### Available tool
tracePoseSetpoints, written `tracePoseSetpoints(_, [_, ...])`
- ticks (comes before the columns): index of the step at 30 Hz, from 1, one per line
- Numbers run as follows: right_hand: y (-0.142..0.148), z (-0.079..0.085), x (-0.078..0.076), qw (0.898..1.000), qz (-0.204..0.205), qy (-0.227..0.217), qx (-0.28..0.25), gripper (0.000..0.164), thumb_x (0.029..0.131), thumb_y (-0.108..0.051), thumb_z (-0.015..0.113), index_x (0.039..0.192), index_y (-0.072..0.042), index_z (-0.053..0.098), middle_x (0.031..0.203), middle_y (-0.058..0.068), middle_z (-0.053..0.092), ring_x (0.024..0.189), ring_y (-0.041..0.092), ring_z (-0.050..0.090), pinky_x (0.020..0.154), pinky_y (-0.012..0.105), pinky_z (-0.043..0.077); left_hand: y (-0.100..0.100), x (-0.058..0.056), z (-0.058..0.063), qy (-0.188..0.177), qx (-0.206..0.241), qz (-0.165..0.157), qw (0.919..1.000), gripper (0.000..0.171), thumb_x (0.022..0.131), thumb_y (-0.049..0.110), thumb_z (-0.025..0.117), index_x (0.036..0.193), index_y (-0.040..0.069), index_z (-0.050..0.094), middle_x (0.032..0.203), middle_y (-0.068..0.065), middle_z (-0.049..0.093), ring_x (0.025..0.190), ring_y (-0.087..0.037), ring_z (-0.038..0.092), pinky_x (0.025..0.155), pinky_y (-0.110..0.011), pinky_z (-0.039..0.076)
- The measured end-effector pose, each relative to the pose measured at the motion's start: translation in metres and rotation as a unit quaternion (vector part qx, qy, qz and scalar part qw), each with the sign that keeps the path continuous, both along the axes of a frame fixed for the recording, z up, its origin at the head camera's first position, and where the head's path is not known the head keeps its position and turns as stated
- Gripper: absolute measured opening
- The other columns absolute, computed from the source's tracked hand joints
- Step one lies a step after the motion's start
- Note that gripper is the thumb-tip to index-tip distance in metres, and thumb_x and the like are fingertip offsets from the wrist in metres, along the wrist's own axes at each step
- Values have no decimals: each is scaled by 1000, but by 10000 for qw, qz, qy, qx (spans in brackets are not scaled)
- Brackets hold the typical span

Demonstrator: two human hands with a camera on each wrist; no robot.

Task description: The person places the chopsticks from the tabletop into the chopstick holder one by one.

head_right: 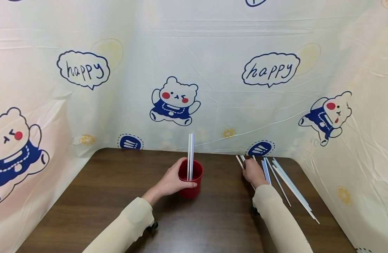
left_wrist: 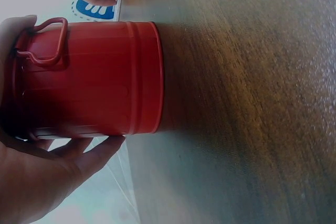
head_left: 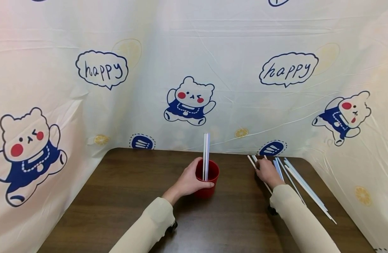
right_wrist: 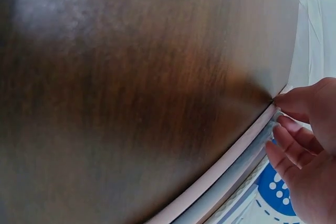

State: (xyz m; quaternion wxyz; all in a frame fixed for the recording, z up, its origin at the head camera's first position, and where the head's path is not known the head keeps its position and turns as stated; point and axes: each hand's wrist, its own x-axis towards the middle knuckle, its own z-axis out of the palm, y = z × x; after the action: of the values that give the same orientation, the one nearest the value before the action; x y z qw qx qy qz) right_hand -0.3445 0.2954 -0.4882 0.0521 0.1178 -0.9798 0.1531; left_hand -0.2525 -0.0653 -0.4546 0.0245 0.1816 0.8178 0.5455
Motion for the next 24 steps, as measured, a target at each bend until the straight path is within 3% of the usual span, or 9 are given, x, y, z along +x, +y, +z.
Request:
tracePoseSetpoints(6, [-3,1,-1,10000,47,58,14,5,84,3,68,83,1,64,77,11,61,69,28,56,66,48,50,0,1,0,10,7,16,10000,82,79,28,88,146,16,42,138,-6,56,124,-28,53,99,-56,51])
tracePoseSetpoints(12, [-5,4,1,9998,100,159,19,5,82,4,67,87,3,64,79,12,62,71,30,58,68,50,51,0,1,1,28,6,16,10000,83,78,26,89,146,15,42,138,-7,55,124,-28,53,100,-58,50])
tracePoseSetpoints(24, [-6,9,-1,9997,73,-222,35,2,83,2,66,83,5,66,76,11,64,69,27,59,64,46,53,0,1,-1,34,-49,12,10000,83,78,28,88,146,15,42,138,-6,56,124,-27,54,98,-53,52])
